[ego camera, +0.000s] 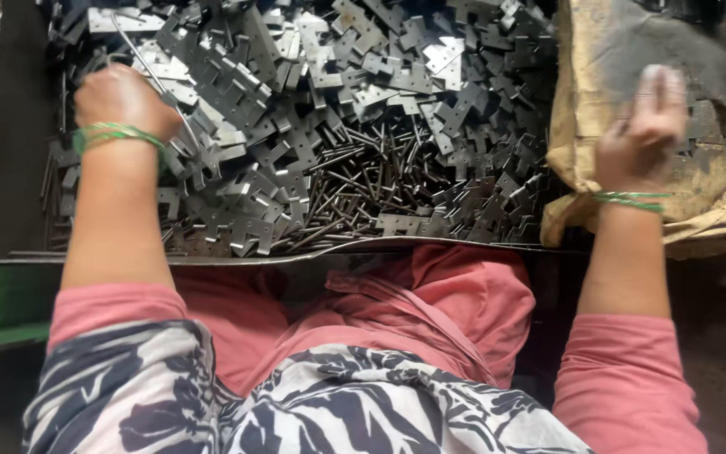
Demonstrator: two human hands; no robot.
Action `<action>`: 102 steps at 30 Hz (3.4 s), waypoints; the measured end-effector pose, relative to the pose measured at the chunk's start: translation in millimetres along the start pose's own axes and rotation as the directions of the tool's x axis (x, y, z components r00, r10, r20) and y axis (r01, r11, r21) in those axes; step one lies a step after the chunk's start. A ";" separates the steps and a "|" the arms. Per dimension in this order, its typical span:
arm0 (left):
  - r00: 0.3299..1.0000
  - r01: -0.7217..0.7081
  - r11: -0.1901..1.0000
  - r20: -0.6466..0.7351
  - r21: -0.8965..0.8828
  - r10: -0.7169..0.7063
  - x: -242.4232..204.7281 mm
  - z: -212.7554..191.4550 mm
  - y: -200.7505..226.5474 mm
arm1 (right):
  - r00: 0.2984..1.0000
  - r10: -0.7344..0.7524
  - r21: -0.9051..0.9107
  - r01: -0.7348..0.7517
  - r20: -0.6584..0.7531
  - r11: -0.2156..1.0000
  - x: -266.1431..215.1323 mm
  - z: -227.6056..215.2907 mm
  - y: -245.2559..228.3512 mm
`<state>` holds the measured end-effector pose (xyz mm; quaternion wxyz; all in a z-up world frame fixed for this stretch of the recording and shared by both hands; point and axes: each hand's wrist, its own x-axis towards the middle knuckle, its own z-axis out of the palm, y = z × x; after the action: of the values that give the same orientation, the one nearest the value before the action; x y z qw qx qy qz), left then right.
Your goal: The person sits on the floor and repeatedly picks metal hinge plates and pins from a tray, inserts the pins into the plates to assemble hinges, and places the finished hinges into a sack. The person handles the components by hand without using tools.
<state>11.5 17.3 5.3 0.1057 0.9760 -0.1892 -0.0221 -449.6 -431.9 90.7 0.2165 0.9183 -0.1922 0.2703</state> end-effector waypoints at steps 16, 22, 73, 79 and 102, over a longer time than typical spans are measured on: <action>0.966 0.048 0.180 0.000 -0.983 -0.259 -81.5 -0.3 -157.5 | 0.784 -0.027 0.221 -0.143 0.621 0.965 2.5 134.1 -121.6; 1.000 0.002 -0.892 0.008 -0.452 -0.002 -88.7 -17.8 -100.0 | 0.841 -0.162 0.138 0.105 0.516 0.985 1.6 173.4 -110.8; 0.906 -0.422 0.898 -0.038 -0.126 0.421 -148.2 58.5 44.2 | 0.707 0.540 0.887 -0.410 0.457 -0.213 -20.8 33.2 -69.1; 0.849 -0.528 0.833 -0.109 -0.166 0.516 -128.6 107.9 -22.4 | 0.954 0.281 -0.092 -0.291 -0.105 0.952 -25.2 65.4 133.3; 0.805 0.408 -0.604 -0.042 -0.685 0.592 -111.5 2.5 86.1 | 0.772 -0.183 0.353 -0.056 0.608 0.934 -23.8 119.7 -104.7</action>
<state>-123.6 -19.5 21.7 0.8501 0.2106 -0.2057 -0.4366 -369.6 -399.2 -44.9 -0.0189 0.9847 -0.1705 -0.0316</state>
